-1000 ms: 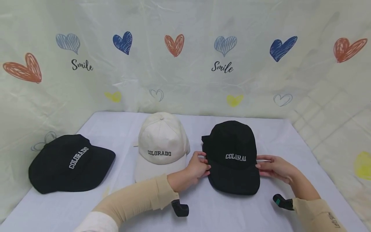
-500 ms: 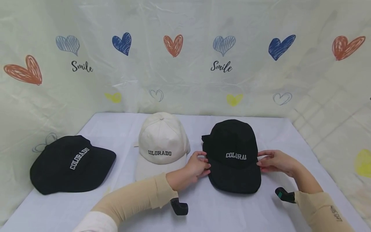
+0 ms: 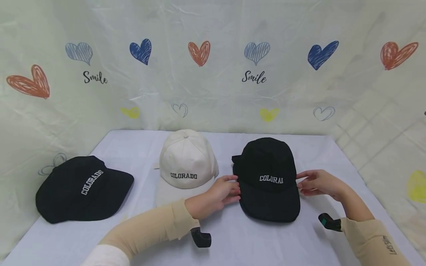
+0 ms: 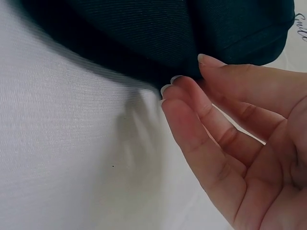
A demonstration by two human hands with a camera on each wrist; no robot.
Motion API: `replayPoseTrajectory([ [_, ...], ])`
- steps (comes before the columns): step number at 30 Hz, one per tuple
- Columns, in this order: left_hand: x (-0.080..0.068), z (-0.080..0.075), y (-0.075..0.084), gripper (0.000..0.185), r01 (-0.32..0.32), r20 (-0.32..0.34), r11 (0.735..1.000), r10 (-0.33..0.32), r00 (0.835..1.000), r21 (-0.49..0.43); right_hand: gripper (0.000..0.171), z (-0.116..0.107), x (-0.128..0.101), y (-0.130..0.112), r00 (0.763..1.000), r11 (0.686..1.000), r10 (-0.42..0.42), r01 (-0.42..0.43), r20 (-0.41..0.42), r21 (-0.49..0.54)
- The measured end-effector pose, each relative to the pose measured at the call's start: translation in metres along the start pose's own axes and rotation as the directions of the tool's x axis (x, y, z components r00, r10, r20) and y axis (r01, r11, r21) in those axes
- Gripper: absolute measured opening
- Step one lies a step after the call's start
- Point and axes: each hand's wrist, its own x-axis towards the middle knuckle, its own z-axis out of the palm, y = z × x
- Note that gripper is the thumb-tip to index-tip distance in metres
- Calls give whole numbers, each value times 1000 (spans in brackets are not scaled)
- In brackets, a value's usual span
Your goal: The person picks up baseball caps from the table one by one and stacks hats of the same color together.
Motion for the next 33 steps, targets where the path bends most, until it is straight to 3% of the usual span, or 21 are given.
replayPoseTrajectory([
  [6, -4, -6, 6, 47, 34, 62, 998, -37, 997, 43, 51, -1, -3, -4, 999, 999, -36, 35, -34, -40],
  [13, -9, -16, 14, 49, 83, 146, 993, -95, 985, 88, 43, 3, -8, -19, 988, 987, -31, 6, -151, -162],
  [17, -13, -25, 19, 46, 55, 195, 994, -73, 978, 92, 41, 4, -10, -29, 983, 968, -47, 1, -179, -250],
  [24, -27, -49, 31, 45, -34, 328, 990, -13, 945, 136, 42, 2, -13, -48, 970, 911, -92, -9, -225, -411],
  [29, -36, -66, 39, 46, -70, 350, 986, 13, 937, 152, 39, -2, -17, -66, 941, 886, -157, 0, -299, -464],
  [33, -42, -78, 49, 47, -114, 342, 979, 50, 938, 170, 36, -1, -16, -77, 893, 901, -222, 35, -391, -433],
])
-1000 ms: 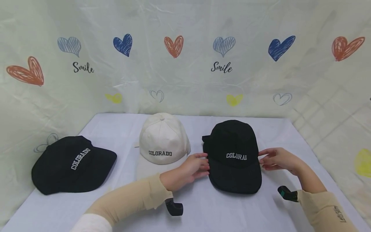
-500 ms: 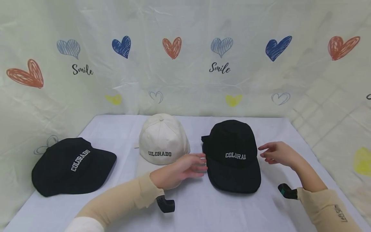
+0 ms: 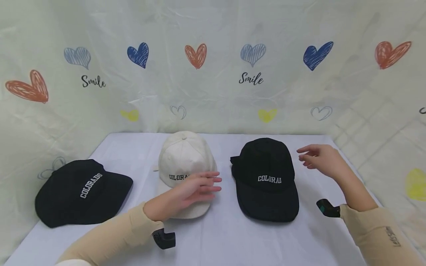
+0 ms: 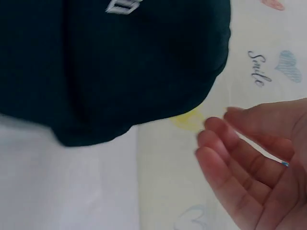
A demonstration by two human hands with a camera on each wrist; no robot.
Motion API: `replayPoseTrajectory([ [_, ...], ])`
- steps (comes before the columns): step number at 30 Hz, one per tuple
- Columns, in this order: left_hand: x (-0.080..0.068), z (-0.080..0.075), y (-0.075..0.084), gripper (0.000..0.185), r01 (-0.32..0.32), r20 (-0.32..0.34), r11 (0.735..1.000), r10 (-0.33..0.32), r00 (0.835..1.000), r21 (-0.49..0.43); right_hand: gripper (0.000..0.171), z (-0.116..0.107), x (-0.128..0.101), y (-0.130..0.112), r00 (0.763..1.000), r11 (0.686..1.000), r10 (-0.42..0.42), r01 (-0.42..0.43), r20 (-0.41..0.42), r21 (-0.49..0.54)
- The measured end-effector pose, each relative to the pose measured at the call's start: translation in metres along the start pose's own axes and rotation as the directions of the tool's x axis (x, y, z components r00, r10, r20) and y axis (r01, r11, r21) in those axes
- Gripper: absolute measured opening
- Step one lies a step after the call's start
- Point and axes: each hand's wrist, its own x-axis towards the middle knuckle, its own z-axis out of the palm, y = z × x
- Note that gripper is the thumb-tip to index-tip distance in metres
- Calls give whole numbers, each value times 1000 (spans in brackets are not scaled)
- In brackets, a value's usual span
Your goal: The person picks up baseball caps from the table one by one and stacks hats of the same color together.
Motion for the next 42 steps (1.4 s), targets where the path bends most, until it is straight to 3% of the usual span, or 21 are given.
replayPoseTrajectory([
  [7, -19, -21, 17, 45, -37, -51, 998, 39, 998, 45, 31, 5, 5, -23, 986, 994, -34, 50, -162, 93],
  [12, -40, -41, 28, 43, -69, -49, 992, 74, 996, 103, 28, 18, 11, -43, 973, 983, -83, 116, -217, 143],
  [16, -56, -62, 34, 40, -83, -120, 986, 101, 988, 145, 27, 32, 15, -62, 963, 965, -127, 176, -238, 197],
  [24, -86, -106, 33, 38, -27, -311, 980, 89, 946, 197, 19, 59, 27, -107, 934, 910, -271, 328, -232, 254],
  [28, -102, -124, 33, 42, 34, -373, 967, 65, 926, 251, 19, 75, 36, -134, 936, 893, -306, 346, -174, 289],
  [33, -121, -148, 31, 43, 91, -375, 948, 32, 926, 305, 16, 103, 50, -163, 920, 870, -369, 391, -129, 300],
  [42, -158, -188, 18, 42, 92, -384, 960, 17, 923, 263, 15, 154, 64, -217, 857, 763, -499, 505, -130, 405],
])
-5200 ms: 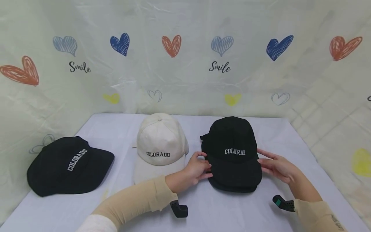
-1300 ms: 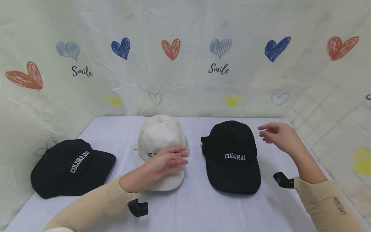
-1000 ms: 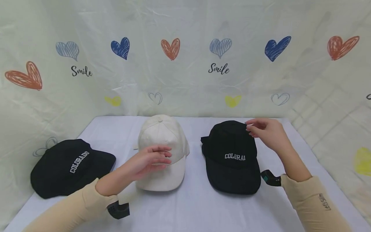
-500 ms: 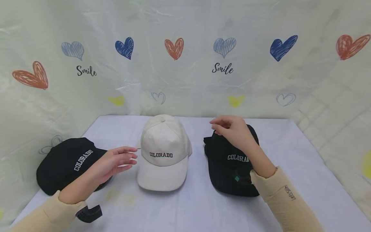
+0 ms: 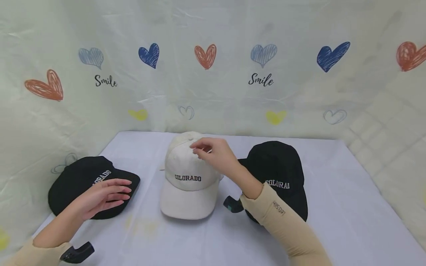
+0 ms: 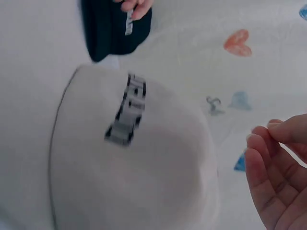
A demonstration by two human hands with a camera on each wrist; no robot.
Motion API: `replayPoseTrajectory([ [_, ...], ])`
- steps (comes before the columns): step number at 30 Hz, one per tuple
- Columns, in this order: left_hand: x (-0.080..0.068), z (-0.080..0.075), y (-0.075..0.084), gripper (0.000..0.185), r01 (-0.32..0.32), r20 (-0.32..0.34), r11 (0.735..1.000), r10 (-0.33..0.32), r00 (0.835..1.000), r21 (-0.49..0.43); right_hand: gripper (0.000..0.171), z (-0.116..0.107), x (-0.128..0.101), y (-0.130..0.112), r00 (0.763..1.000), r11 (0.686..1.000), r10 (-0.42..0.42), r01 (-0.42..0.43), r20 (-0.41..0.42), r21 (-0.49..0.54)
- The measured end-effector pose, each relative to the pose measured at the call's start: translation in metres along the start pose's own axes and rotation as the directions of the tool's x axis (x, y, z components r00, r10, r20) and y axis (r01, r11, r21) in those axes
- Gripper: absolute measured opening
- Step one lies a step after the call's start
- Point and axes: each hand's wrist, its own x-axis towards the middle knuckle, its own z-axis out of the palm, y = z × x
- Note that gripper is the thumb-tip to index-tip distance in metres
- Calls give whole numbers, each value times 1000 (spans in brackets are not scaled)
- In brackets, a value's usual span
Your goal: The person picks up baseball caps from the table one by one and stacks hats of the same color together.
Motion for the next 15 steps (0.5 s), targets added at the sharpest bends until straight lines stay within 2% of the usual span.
replayPoseTrajectory([
  [6, -12, -23, -27, 40, 60, 63, 988, -52, 997, -140, 19, 37, 19, -16, 997, 998, -40, 38, 59, 44],
  [9, -22, -35, -42, 32, 111, 98, 957, -88, 991, -269, 25, 57, 26, -26, 990, 995, -58, 47, 131, 86],
  [11, -31, -44, -52, 29, 129, 125, 927, -90, 988, -352, 28, 71, 29, -32, 983, 994, -60, 43, 172, 99],
  [13, -39, -51, -60, 31, 143, 140, 896, -92, 986, -420, 30, 83, 34, -38, 977, 993, -57, 35, 206, 109],
  [15, -44, -57, -64, 34, 146, 155, 877, -83, 984, -457, 30, 93, 40, -42, 975, 996, -49, 31, 218, 86],
])
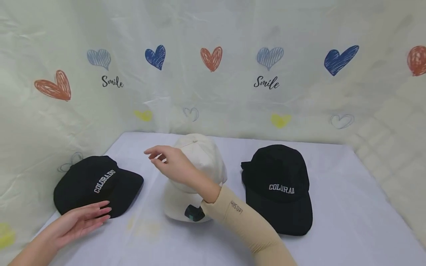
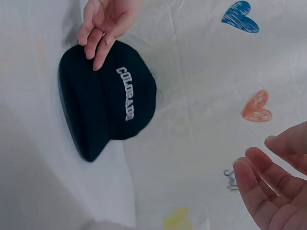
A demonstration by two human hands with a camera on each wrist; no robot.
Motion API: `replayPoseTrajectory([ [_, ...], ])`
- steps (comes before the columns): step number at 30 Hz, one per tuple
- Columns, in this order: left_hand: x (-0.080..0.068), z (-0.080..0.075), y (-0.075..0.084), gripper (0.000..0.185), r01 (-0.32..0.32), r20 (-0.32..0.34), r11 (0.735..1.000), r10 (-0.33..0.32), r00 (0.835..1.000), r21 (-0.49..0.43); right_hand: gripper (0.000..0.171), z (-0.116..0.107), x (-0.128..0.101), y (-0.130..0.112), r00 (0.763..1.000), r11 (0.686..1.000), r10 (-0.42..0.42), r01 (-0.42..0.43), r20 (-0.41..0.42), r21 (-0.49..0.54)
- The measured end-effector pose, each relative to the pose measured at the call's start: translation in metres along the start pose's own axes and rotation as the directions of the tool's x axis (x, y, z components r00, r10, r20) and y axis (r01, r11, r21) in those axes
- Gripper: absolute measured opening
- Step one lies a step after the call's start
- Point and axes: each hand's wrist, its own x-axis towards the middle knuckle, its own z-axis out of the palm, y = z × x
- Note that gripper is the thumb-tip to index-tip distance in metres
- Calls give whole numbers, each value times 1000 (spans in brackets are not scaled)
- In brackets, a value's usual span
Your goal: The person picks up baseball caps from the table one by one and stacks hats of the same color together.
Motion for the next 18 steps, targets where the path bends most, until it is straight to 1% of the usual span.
replayPoseTrajectory([
  [4, -8, -13, -3, 36, 3, 25, 997, -1, 1000, -83, 31, 19, 21, -2, 999, 998, 28, -28, 14, -49],
  [7, -14, -21, -7, 39, 8, 71, 989, 3, 997, -150, 32, 37, 36, -2, 998, 994, 57, -54, 28, -97],
  [9, -19, -26, -10, 42, 20, 87, 980, -2, 996, -199, 33, 50, 45, -2, 996, 988, 84, -77, 45, -131],
  [12, -25, -32, -12, 42, 31, 57, 968, -17, 998, -250, 35, 67, 56, -3, 991, 978, 124, -112, 58, -174],
  [14, -29, -34, -13, 40, 32, 20, 958, -28, 999, -283, 36, 77, 63, -3, 987, 973, 151, -139, 54, -182],
  [16, -32, -36, -13, 40, 23, 9, 953, -21, 1000, -301, 37, 85, 69, 0, 985, 969, 170, -159, 42, -190],
  [18, -35, -38, -14, 41, 17, 24, 949, -9, 1000, -315, 38, 93, 75, 3, 982, 964, 187, -176, 35, -197],
])
